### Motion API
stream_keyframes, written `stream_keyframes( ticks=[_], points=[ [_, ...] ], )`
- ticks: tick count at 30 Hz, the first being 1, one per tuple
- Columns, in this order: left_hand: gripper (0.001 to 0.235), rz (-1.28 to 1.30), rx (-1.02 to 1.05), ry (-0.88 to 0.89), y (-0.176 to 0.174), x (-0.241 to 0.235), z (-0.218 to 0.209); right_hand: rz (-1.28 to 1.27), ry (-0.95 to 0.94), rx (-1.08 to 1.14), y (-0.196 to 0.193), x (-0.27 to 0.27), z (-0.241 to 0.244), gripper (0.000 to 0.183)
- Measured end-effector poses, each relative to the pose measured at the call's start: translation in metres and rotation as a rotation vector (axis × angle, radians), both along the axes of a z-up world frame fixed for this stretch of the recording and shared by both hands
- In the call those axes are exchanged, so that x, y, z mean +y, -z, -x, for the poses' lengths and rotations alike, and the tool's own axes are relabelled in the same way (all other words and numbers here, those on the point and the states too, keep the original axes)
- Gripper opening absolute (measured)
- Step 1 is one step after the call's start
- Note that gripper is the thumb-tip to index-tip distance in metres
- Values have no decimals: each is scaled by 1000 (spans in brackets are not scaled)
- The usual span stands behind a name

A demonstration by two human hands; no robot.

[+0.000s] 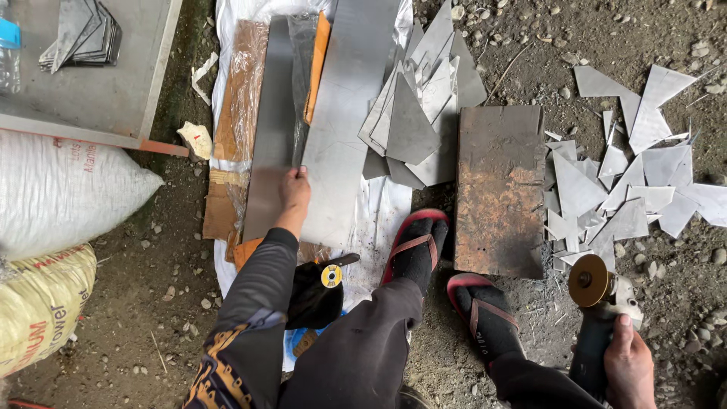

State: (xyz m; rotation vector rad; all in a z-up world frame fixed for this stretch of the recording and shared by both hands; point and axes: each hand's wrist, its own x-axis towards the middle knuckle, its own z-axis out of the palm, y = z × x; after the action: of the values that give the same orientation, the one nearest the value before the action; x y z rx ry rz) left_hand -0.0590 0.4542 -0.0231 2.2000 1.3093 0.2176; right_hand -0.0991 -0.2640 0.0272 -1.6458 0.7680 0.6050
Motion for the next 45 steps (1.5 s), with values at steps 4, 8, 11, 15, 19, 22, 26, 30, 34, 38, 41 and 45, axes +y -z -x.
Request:
stream_keyframes(
  ticks=[4, 8, 11, 15, 19, 22, 26, 30, 34, 38, 41, 45],
  points=[
    [41, -237, 57, 6, -34, 1, 4, 28, 5, -4, 2, -3, 1, 67],
    [42, -316, -27, 41, -70, 10, 17, 29, 3, -51, 2, -3, 5, 67],
    [45, -240, -34, 22, -101, 10, 27, 112, -23, -40, -3, -2, 3, 73],
    [42, -255, -71, 4, -144, -5, 32, 19, 33, -18, -9, 1, 2, 69],
    [42, -224, -133, 89, -165, -37, 27, -17, 65, -46, -4, -5, 6, 62],
    [42, -293, -153, 254, -174, -51, 19, 149, -35, -138, 22, -8, 0, 62],
    [38, -102, -190, 472, -150, -101, -4, 279, -51, -103, 29, -29, 14, 59],
    [38, 34, -98, 634, -130, -142, -13, 68, -5, -210, 7, -7, 5, 55],
    [41, -44, 90, 767, -101, -185, -10, -65, 86, -105, -23, 6, -3, 53],
    [41, -65, 188, 814, -84, -204, -15, -118, 94, -149, -18, 11, -13, 53],
    [44, -48, 272, 839, -78, -213, 14, -75, 32, -216, -14, 7, 6, 53],
    [37, -22, 104, 851, -67, -217, -16, 140, -126, -443, -6, 6, -27, 54]
  ],
)
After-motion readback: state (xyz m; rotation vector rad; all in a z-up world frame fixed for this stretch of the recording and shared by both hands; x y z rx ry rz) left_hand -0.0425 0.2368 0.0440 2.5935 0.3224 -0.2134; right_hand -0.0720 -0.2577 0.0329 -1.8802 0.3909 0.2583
